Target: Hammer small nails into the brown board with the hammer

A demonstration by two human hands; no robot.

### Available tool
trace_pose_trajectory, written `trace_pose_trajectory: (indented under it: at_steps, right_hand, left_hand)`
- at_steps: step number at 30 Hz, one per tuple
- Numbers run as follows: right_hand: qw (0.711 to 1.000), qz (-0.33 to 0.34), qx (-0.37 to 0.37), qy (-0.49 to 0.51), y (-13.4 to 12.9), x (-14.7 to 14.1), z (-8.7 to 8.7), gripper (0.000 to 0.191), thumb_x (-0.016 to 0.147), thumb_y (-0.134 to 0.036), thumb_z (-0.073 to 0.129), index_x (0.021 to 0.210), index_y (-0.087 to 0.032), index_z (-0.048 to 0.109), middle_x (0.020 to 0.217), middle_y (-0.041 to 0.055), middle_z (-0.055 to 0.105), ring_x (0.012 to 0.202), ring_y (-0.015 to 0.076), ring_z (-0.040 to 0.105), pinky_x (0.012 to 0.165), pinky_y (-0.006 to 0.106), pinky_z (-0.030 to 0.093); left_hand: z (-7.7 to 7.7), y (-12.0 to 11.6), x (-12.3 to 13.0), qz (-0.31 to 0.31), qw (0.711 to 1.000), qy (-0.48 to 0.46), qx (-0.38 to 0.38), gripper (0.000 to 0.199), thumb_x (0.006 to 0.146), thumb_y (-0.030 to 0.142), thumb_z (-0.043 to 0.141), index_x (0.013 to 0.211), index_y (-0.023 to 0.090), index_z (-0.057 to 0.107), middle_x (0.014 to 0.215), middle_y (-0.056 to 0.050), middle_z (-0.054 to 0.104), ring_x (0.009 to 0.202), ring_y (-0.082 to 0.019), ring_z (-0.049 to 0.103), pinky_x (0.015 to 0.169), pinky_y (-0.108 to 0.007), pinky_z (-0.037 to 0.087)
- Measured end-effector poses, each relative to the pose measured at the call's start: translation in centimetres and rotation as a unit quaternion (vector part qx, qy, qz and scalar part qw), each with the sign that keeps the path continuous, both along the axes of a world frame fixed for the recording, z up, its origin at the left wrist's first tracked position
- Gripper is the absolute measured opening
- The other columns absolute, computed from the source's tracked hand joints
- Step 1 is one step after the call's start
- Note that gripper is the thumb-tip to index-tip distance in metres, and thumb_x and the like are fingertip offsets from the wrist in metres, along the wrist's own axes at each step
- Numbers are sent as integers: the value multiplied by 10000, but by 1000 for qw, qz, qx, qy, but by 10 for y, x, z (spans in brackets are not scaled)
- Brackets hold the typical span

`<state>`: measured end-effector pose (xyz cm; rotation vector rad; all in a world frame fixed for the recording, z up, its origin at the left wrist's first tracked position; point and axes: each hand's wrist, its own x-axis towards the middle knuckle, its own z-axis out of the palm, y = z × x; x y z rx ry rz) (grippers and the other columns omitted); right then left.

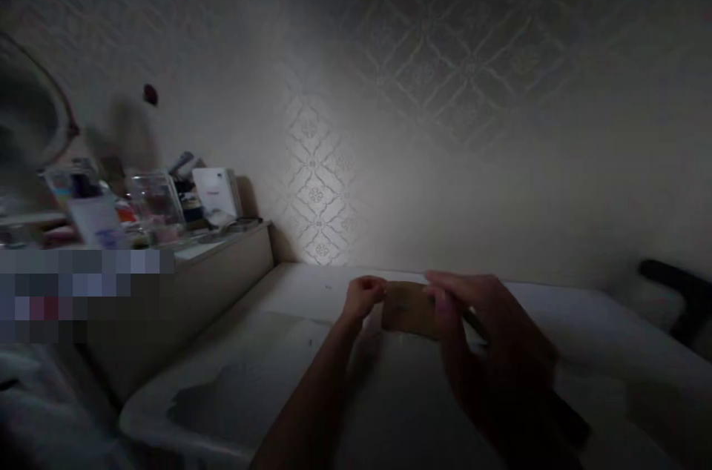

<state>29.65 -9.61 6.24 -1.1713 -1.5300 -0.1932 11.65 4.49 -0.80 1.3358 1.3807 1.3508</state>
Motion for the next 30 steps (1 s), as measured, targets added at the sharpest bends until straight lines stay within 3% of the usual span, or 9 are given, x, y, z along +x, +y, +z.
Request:
trace_pose_trajectory:
  at_steps: [3, 6, 8, 10, 20, 30]
  right_hand:
    - [999, 31, -14, 42, 61, -14, -15, 318, 838, -457, 443, 887, -231, 662, 869, 88, 690, 739, 211, 629, 686, 351, 505]
    - [991, 81, -99, 48, 110, -14, -55, 304, 817, -445, 465, 875, -214, 654, 894, 92, 704, 787, 217, 646, 754, 359, 507]
    - [980, 128, -140, 62, 124, -12, -79, 316, 812, -464, 478, 885, -213, 656, 897, 92, 709, 816, 228, 654, 777, 374, 512]
    - [974, 157, -147, 76, 127, -11, -93, 328, 803, -482, 492, 873, -211, 662, 906, 95, 709, 831, 236, 654, 783, 385, 514]
    - [957, 220, -154, 106, 117, -19, -87, 232, 781, -411, 540, 813, -222, 672, 864, 64, 708, 775, 209, 655, 744, 359, 517]
    - [966, 196, -129, 105, 117, -17, -88, 210, 771, -394, 551, 766, -218, 665, 838, 59, 682, 763, 198, 628, 737, 346, 502]
  left_hand:
    - [2, -3, 7, -47, 997, -52, -15, 92, 678, 152, 688, 759, 109, 699, 610, -31, 659, 569, -126, 625, 615, -243, 514]
    - [2, -8, 11, -102, 983, -148, -38, 132, 633, 170, 727, 747, 114, 692, 582, -14, 643, 537, -111, 606, 593, -226, 505]
    - [1, -11, 12, -123, 974, -188, -41, 157, 592, 170, 753, 725, 120, 686, 602, -22, 656, 548, -113, 605, 593, -224, 502]
    - [0, -11, 14, -127, 972, -195, -38, 177, 559, 173, 772, 701, 121, 679, 620, -29, 665, 558, -118, 605, 599, -233, 503]
    - [0, -16, 18, -163, 968, -189, -30, 228, 572, 241, 791, 720, 121, 667, 636, -21, 670, 589, -120, 620, 646, -245, 512]
    - [0, -19, 19, -166, 971, -170, -27, 261, 562, 249, 799, 748, 115, 673, 673, -33, 686, 651, -135, 642, 700, -260, 515]
